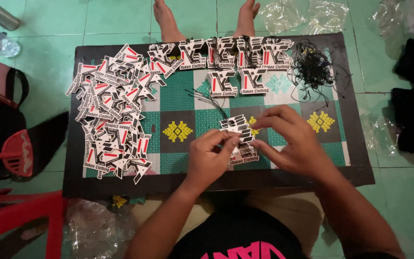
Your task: The person threads black cords through the holes of white clothing tags and ties them into knots. They repeat this process for multiple tags, stacking the finished ones on the table.
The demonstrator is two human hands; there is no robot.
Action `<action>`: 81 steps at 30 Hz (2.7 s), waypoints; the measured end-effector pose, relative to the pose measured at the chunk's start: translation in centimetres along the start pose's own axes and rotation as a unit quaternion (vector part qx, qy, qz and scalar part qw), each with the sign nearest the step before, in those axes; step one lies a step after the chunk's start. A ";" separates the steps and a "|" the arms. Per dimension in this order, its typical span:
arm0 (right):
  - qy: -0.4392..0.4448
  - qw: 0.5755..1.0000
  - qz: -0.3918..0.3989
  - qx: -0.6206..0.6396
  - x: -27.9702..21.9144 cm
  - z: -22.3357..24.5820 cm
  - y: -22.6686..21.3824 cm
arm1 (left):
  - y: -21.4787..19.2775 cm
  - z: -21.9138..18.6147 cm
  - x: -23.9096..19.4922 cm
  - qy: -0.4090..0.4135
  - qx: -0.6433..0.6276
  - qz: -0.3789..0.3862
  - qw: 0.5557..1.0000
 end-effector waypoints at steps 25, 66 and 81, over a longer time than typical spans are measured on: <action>0.143 0.805 -0.001 0.575 -1.0 -2.9 1.4 | -0.2 -0.2 -0.1 0.003 -0.046 0.028 0.999; 0.107 0.992 -0.043 0.058 -1.4 -0.6 3.8 | -0.3 -0.7 -1.0 0.035 0.056 0.023 0.998; 0.028 0.997 -0.077 -0.011 -1.9 -1.2 5.2 | -0.5 -1.1 -0.6 0.034 0.010 0.020 0.999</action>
Point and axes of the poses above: each hand's wrist, its own x-axis towards the middle knuckle, its own y-axis out of the palm, z = x × y, the point moved 4 cm from there along x, towards the middle knuckle, and after that the axes turned 9 degrees about y, right-handed, at the moved point
